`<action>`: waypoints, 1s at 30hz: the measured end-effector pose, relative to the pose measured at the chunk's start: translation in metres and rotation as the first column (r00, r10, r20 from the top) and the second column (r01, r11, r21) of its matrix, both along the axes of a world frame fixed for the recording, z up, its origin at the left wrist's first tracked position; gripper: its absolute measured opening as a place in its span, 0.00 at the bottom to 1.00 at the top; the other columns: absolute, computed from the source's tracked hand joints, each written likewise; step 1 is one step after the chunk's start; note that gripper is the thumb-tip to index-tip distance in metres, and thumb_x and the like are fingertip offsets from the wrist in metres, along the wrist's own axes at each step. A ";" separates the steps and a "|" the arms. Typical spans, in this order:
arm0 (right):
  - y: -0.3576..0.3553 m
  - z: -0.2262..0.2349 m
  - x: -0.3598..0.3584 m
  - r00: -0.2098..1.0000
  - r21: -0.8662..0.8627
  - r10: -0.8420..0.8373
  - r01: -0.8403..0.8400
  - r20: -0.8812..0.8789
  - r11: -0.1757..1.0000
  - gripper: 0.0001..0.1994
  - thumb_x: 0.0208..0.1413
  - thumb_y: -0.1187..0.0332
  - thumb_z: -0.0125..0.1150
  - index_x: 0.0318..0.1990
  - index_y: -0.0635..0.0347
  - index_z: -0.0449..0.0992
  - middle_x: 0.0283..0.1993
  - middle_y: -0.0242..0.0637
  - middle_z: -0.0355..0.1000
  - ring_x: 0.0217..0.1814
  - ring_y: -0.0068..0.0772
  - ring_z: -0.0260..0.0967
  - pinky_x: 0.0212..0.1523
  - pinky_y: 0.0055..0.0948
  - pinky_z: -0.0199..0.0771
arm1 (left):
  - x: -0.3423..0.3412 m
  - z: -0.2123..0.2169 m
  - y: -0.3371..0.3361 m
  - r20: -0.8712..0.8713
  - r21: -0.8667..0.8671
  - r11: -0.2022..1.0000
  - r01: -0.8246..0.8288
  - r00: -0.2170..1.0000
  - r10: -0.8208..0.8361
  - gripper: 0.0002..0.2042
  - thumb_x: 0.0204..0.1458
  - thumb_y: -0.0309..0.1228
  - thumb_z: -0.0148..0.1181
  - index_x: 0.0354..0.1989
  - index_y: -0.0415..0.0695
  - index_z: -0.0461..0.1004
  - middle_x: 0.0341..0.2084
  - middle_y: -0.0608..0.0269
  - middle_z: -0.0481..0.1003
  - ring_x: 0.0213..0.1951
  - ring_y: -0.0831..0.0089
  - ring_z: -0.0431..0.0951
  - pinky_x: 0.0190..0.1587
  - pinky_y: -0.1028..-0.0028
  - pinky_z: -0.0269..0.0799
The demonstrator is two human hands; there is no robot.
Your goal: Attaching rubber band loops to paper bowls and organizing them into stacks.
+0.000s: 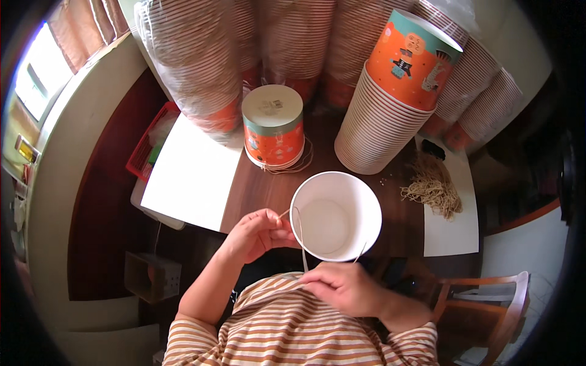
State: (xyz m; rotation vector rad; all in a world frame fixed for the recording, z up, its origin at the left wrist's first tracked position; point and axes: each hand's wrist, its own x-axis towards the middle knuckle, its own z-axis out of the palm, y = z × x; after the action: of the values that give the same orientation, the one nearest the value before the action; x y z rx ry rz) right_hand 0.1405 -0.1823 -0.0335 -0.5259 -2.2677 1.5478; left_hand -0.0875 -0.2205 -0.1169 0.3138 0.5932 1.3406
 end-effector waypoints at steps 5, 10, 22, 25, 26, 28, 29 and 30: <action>-0.022 -0.074 -0.021 0.987 -0.208 -0.158 0.155 -0.001 0.966 0.06 0.55 0.74 0.57 0.39 0.65 0.77 0.33 0.33 0.76 0.32 0.21 0.71 0.34 0.21 0.71 | 0.015 -0.015 -0.011 0.037 0.033 0.999 0.023 0.999 -0.024 0.07 0.58 0.29 0.49 0.32 0.41 0.71 0.40 0.52 0.74 0.42 0.61 0.77 0.48 0.61 0.73; -0.013 -0.119 -0.031 0.967 -0.539 -0.248 0.237 0.054 0.808 0.05 0.57 0.73 0.56 0.37 0.63 0.77 0.34 0.32 0.75 0.25 0.16 0.67 0.27 0.16 0.68 | 0.025 -0.016 -0.011 -0.071 0.047 0.999 -0.006 0.997 0.009 0.07 0.58 0.26 0.47 0.32 0.39 0.71 0.39 0.54 0.74 0.41 0.65 0.76 0.44 0.66 0.73; -0.018 -0.092 -0.011 0.906 0.015 -0.411 0.414 -0.096 0.910 0.04 0.53 0.74 0.59 0.34 0.65 0.76 0.33 0.36 0.75 0.33 0.22 0.71 0.36 0.22 0.71 | 0.038 -0.012 -0.020 -0.705 0.229 0.970 -0.086 0.672 0.226 0.03 0.54 0.22 0.52 0.33 0.37 0.71 0.26 0.65 0.72 0.25 0.81 0.69 0.27 0.80 0.67; -0.011 -0.081 -0.020 0.869 -0.134 -0.476 0.460 -0.133 0.877 0.07 0.56 0.71 0.57 0.38 0.67 0.74 0.30 0.32 0.74 0.31 0.16 0.68 0.34 0.18 0.69 | 0.044 0.005 -0.021 -0.876 0.442 0.897 0.001 0.215 0.431 0.06 0.47 0.18 0.54 0.34 0.37 0.72 0.26 0.58 0.71 0.25 0.71 0.72 0.26 0.75 0.69; -0.009 -0.079 -0.024 0.856 -0.144 -0.492 0.473 -0.159 0.869 0.07 0.57 0.71 0.57 0.38 0.67 0.73 0.30 0.31 0.73 0.31 0.15 0.67 0.34 0.18 0.69 | 0.047 0.011 -0.020 -0.859 0.503 0.863 0.049 0.135 0.494 0.07 0.46 0.18 0.55 0.34 0.38 0.72 0.26 0.57 0.71 0.25 0.67 0.73 0.26 0.73 0.70; -0.009 -0.085 -0.029 0.831 -0.244 -0.534 0.491 -0.155 0.836 0.07 0.55 0.70 0.60 0.36 0.66 0.74 0.31 0.35 0.75 0.30 0.21 0.70 0.34 0.21 0.71 | 0.051 0.016 -0.022 -0.882 0.467 0.883 0.053 0.097 0.460 0.08 0.43 0.17 0.56 0.34 0.38 0.72 0.27 0.55 0.72 0.27 0.60 0.74 0.27 0.71 0.71; -0.008 -0.087 -0.032 0.826 -0.268 -0.541 0.491 -0.159 0.829 0.07 0.55 0.70 0.60 0.36 0.66 0.74 0.30 0.34 0.74 0.30 0.19 0.70 0.33 0.21 0.70 | 0.051 0.016 -0.022 -0.869 0.494 0.867 0.063 0.066 0.490 0.09 0.43 0.17 0.56 0.34 0.38 0.72 0.27 0.55 0.72 0.27 0.60 0.74 0.27 0.71 0.71; -0.007 -0.088 -0.035 0.823 -0.293 -0.545 0.487 -0.163 0.823 0.06 0.55 0.71 0.60 0.35 0.65 0.74 0.30 0.33 0.74 0.30 0.18 0.69 0.33 0.20 0.70 | 0.052 0.016 -0.023 -0.854 0.520 0.851 0.071 0.032 0.519 0.09 0.42 0.17 0.57 0.34 0.38 0.72 0.27 0.55 0.72 0.27 0.60 0.74 0.27 0.71 0.71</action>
State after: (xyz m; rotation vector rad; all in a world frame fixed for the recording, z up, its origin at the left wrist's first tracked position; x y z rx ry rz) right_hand 0.1058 -0.1898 -0.1217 -0.8868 -1.5794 1.4967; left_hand -0.0358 -0.2435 -0.1009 1.7591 1.6029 1.4039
